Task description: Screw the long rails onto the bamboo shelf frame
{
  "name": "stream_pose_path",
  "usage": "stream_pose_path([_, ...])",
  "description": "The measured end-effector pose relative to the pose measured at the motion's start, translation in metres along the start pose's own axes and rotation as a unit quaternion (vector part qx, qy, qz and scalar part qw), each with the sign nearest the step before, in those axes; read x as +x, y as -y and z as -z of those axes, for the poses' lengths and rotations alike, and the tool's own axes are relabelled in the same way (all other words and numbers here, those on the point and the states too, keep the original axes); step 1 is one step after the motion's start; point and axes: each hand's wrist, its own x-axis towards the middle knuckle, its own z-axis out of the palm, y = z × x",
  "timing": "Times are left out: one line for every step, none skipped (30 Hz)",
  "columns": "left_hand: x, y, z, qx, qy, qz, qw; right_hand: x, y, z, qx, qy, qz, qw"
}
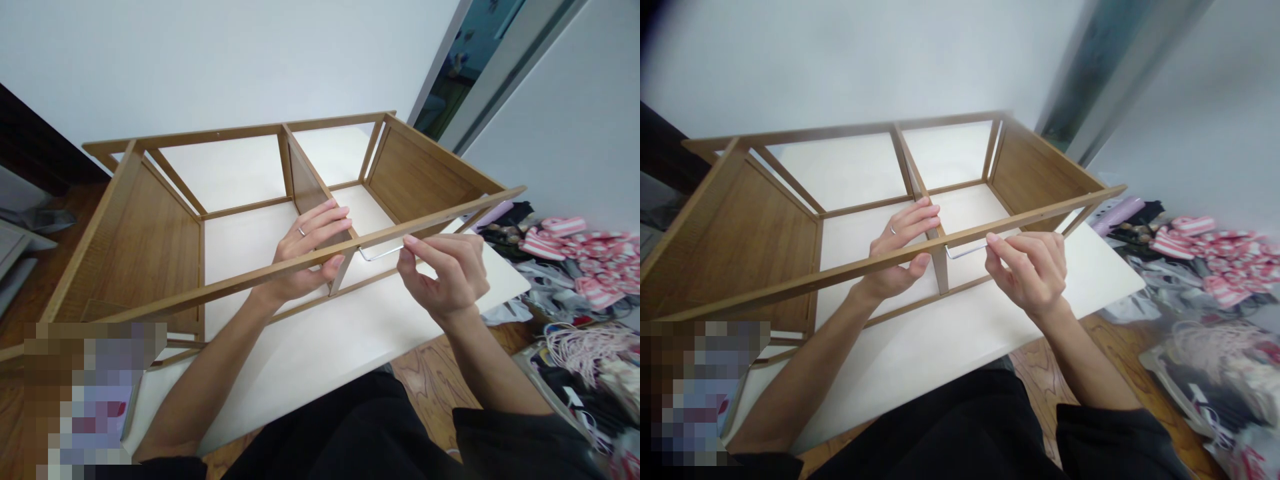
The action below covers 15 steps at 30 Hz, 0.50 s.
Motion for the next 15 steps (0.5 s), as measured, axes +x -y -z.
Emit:
stream_pose_path([0.000,0.000,0.000,0.001,0.001,0.001,1.000,-0.003,0.001,0.000,0.005,0.002,-0.004,1.000])
stream_pose_path([0.000,0.000,0.000,0.000,0.002,0.002,1.000,-0.006,0.001,0.000,0.010,0.006,-0.008,1.000])
stream_pose_path([0.000,0.000,0.000,0.000,0.002,0.003,1.000,-0.009,0.002,0.000,0.016,0.012,-0.011,1.000])
stream_pose_path([0.000,0.000,0.000,-0.001,0.003,0.004,1.000,-0.011,0.004,-0.001,0.022,0.020,-0.014,0.999])
stream_pose_path([0.000,0.000,0.000,-0.001,0.002,0.004,1.000,-0.013,0.005,-0.001,0.027,0.028,-0.016,0.999])
stream_pose_path([0.001,0.000,0.000,0.000,0.002,0.003,1.000,-0.015,0.007,-0.001,0.032,0.037,-0.015,0.999])
stream_pose_path([0.001,0.000,0.000,0.000,0.002,0.003,1.000,-0.016,0.009,0.000,0.035,0.047,-0.013,0.998])
stream_pose_path([0.001,-0.001,0.000,0.000,0.001,0.003,1.000,-0.017,0.011,0.000,0.037,0.058,-0.011,0.998])
stream_pose_path([0.001,-0.001,0.000,-0.001,0.001,0.003,1.000,-0.018,0.013,0.000,0.040,0.068,-0.009,0.997])
stream_pose_path([0.001,-0.001,0.000,-0.003,0.000,0.004,1.000,-0.018,0.015,0.000,0.044,0.075,-0.007,0.996])
stream_pose_path([0.001,-0.001,0.000,-0.005,0.000,0.004,1.000,-0.019,0.017,0.000,0.048,0.079,-0.006,0.996])
stream_pose_path([0.001,-0.001,0.000,-0.006,-0.001,0.004,1.000,-0.019,0.019,-0.001,0.051,0.082,-0.007,0.995])
stream_pose_path([0.001,-0.001,0.000,-0.007,-0.002,0.003,1.000,-0.019,0.021,-0.002,0.055,0.081,-0.010,0.995])
stream_pose_path([0.001,-0.001,0.000,-0.006,-0.002,0.002,1.000,-0.020,0.023,-0.003,0.059,0.080,-0.012,0.995])
stream_pose_path([0.001,-0.001,-0.001,-0.003,-0.002,0.001,1.000,-0.021,0.025,-0.004,0.064,0.080,-0.014,0.995])
